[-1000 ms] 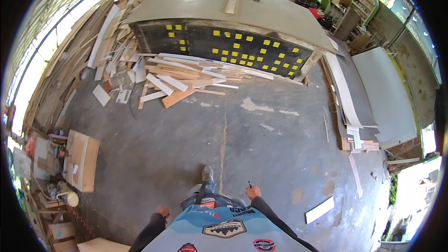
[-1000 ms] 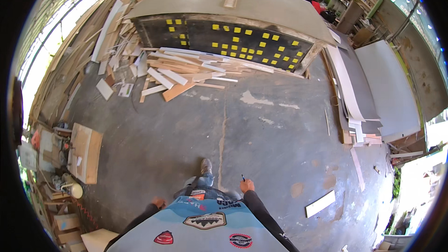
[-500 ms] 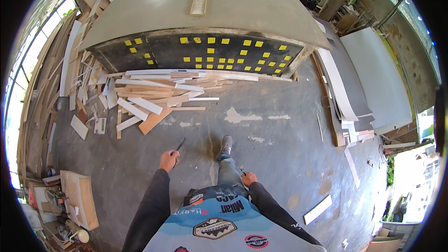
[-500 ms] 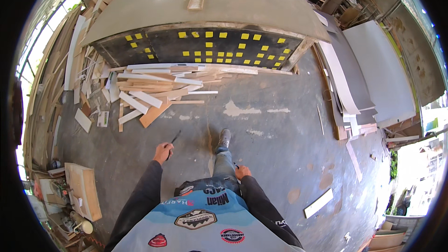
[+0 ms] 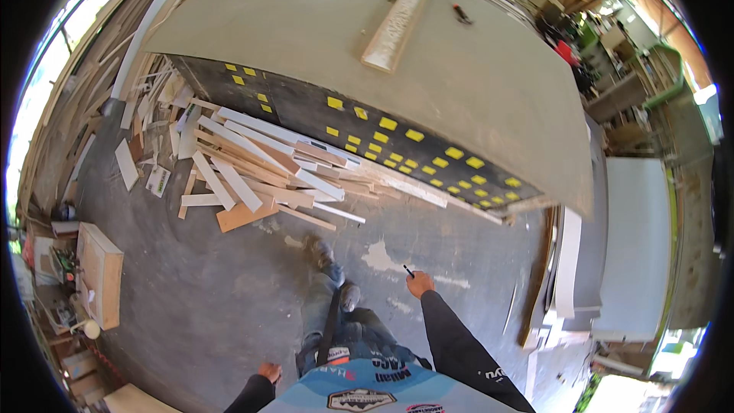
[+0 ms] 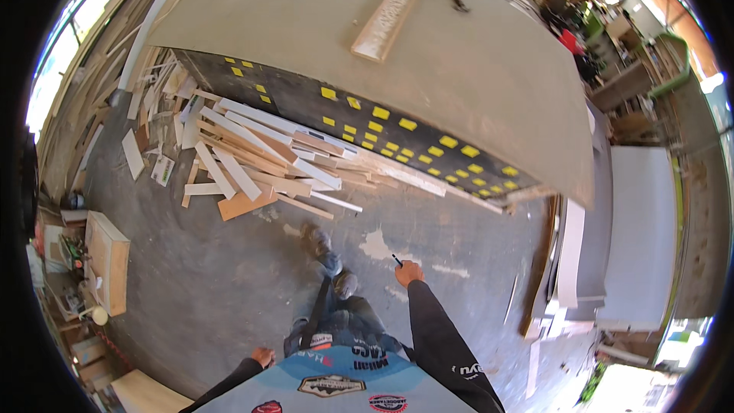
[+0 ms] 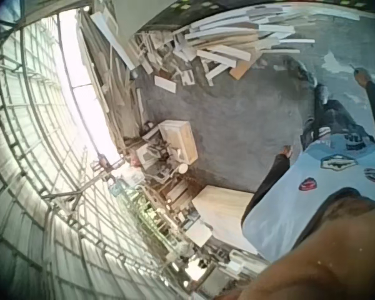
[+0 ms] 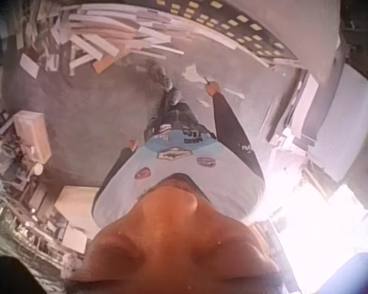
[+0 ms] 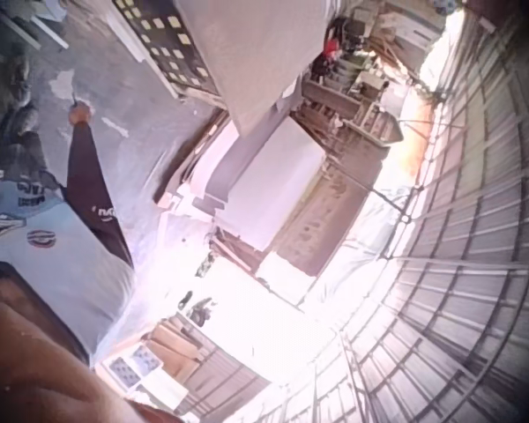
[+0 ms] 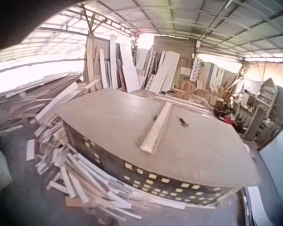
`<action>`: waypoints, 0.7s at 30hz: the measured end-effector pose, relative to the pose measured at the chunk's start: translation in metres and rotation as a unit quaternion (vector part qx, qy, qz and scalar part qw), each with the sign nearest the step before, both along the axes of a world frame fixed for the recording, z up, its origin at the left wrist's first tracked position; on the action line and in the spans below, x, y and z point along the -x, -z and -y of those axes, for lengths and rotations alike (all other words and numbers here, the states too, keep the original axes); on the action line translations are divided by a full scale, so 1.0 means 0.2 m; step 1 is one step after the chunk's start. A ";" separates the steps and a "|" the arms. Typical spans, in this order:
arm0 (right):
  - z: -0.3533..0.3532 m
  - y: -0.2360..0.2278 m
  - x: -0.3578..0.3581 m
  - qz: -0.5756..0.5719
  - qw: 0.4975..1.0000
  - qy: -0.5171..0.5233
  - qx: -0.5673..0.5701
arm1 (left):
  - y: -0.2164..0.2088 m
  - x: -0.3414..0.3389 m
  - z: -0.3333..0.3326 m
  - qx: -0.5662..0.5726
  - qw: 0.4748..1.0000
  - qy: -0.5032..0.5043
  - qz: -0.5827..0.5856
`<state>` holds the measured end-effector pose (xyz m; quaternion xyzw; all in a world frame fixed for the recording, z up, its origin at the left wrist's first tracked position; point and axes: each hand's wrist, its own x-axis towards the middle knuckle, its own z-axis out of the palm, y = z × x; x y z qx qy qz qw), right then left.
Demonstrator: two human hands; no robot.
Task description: The person uses a pneumatic nail gun to fasten a plywood sheet to a wooden frame, then uses a tape measure and a pencil to mark a line on another plywood sheet, using a wooden strip as a straightedge.
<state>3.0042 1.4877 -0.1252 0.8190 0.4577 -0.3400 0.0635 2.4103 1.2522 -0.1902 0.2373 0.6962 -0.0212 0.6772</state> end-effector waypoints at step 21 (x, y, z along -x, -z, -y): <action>-2.16 2.07 -0.78 0.102 0.945 -0.310 0.002 | 0.98 -1.75 -0.45 -0.125 0.848 -0.458 -0.237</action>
